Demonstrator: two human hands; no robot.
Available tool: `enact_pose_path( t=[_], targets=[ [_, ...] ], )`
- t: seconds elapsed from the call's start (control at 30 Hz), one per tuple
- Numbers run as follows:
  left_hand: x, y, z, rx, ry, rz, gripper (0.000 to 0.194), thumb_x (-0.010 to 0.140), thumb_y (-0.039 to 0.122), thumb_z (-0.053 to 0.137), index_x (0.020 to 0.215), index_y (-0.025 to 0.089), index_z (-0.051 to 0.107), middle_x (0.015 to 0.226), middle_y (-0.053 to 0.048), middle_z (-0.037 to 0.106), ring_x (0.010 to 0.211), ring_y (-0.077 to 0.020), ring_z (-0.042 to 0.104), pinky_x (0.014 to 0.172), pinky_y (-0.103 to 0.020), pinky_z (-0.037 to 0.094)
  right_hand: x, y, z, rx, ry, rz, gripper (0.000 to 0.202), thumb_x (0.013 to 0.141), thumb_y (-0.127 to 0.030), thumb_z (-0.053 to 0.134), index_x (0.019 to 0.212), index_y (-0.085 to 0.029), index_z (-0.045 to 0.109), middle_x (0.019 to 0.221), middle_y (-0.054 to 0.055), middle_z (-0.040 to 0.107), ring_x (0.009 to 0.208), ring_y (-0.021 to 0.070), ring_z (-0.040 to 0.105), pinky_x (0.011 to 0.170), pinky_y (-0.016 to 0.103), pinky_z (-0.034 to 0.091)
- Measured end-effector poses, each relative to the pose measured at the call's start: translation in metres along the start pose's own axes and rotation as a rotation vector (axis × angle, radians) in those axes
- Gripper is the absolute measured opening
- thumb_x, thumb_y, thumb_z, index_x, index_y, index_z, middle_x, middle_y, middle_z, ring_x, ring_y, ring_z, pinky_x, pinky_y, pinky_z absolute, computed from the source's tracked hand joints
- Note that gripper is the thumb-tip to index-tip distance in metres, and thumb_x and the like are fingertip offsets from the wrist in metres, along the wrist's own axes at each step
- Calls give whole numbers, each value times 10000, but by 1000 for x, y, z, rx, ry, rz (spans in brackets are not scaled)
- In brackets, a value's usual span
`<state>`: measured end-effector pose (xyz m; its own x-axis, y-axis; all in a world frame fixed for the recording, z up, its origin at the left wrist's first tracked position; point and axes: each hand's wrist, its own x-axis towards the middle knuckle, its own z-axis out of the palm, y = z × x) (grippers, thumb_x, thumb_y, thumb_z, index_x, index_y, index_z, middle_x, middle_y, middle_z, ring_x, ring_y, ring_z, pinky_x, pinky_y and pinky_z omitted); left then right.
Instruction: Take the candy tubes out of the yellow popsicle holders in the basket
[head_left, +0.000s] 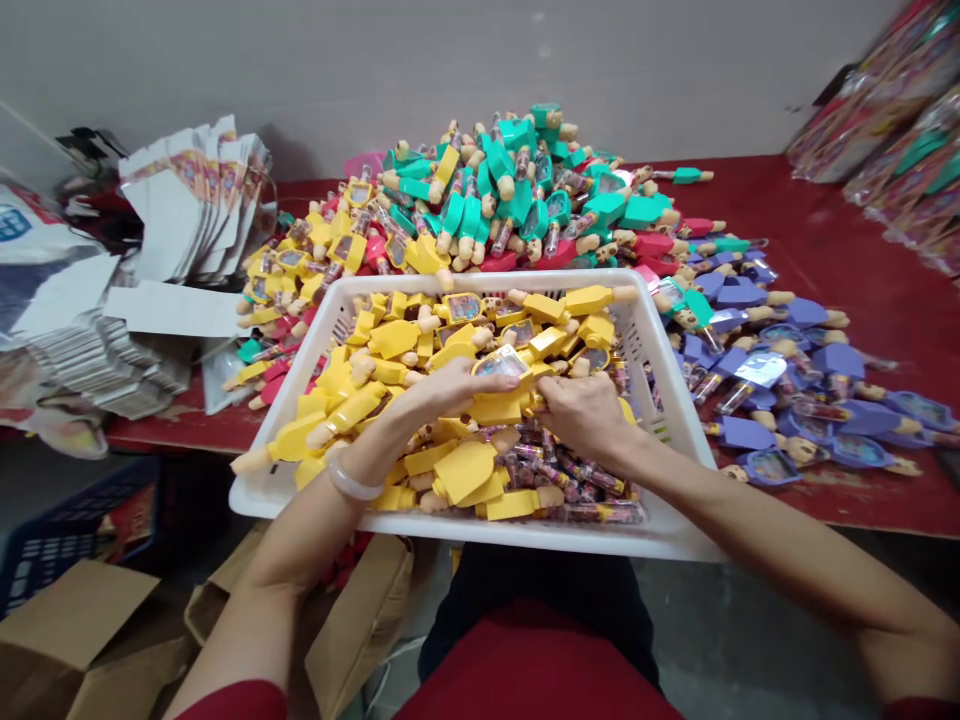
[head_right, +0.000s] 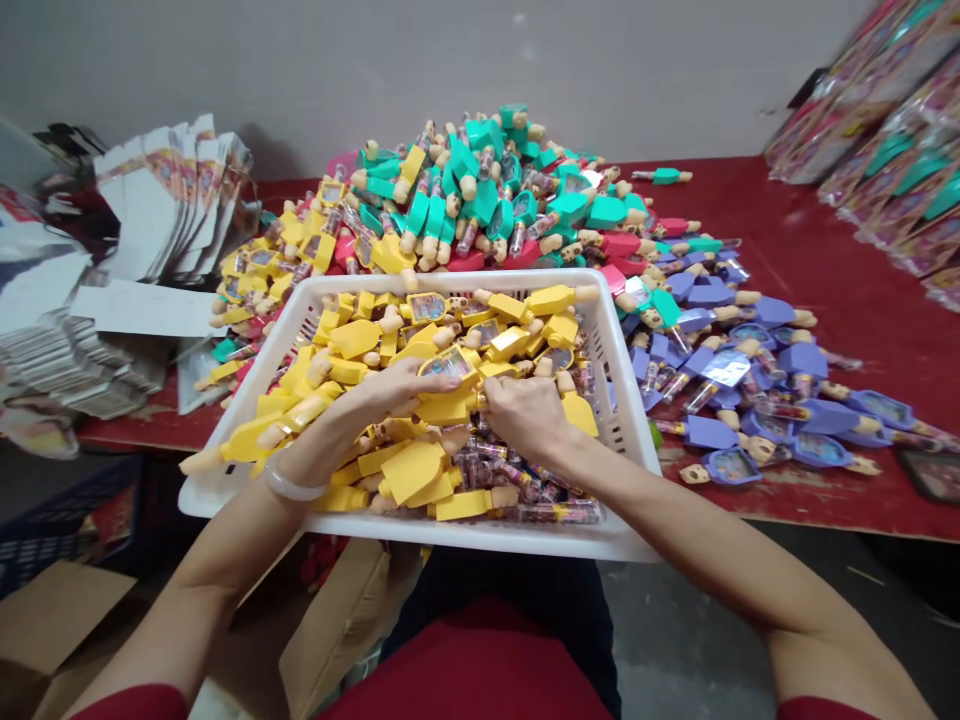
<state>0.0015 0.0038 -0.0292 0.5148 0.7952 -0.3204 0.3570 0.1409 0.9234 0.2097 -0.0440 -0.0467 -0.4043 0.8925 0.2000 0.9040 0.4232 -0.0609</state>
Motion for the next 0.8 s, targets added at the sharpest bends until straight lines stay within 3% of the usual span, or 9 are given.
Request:
enact_pose_path(
  t=[0.17, 0.27, 0.37, 0.47, 0.57, 0.67, 0.8],
  targets=[
    [-9, 16, 2, -211, 22, 49, 511, 750, 506, 731, 1087, 128, 657, 1030, -88, 687, 886, -199, 646, 804, -305, 512, 7, 12, 1, 233, 89, 40, 99, 756, -238, 524, 693, -179, 572, 626, 55, 628, 607, 174, 532, 590, 272, 255],
    [-13, 18, 3, -87, 10, 36, 581, 780, 590, 669, 1125, 124, 644, 1070, -102, 682, 941, -238, 645, 826, -335, 512, 11, 20, 7, 368, 123, 71, 142, 777, -268, 519, 653, -199, 514, 584, 27, 576, 570, 157, 505, 578, 261, 272],
    [-16, 16, 2, 182, 19, 106, 620, 832, 643, 575, 1216, 158, 611, 1209, -94, 645, 1100, -276, 599, 928, -360, 481, 12, 26, 10, 396, 185, 116, 207, 817, -327, 505, 647, -209, 499, 569, 13, 552, 527, 146, 471, 548, 259, 260],
    [-20, 16, 3, 447, 34, 217, 633, 871, 649, 512, 1326, 211, 541, 1323, -74, 593, 1190, -281, 557, 1002, -366, 440, 11, 28, 10, 319, 219, 96, 163, 799, -303, 511, 671, -204, 530, 609, 28, 590, 556, 156, 499, 551, 259, 269],
    [-22, 17, 4, 623, 29, 246, 647, 869, 673, 494, 1341, 232, 530, 1283, -74, 623, 1125, -285, 600, 953, -372, 468, 12, 27, 9, 128, 229, 35, 91, 742, -229, 518, 680, -190, 573, 639, 58, 628, 602, 177, 531, 576, 277, 275],
    [-23, 17, 5, 713, 31, 309, 607, 872, 652, 507, 1318, 242, 550, 1271, -66, 632, 1113, -274, 605, 943, -368, 473, 11, 26, 9, -29, 220, -67, 98, 713, -209, 523, 659, -176, 597, 610, 71, 631, 585, 183, 525, 585, 298, 268],
    [-23, 16, 5, 695, 32, 338, 579, 877, 587, 550, 1329, 224, 550, 1321, -70, 599, 1184, -266, 561, 996, -362, 441, 6, 23, 7, -77, 189, -131, 121, 701, -214, 518, 655, -160, 616, 585, 72, 629, 564, 182, 524, 568, 303, 246]
  ],
)
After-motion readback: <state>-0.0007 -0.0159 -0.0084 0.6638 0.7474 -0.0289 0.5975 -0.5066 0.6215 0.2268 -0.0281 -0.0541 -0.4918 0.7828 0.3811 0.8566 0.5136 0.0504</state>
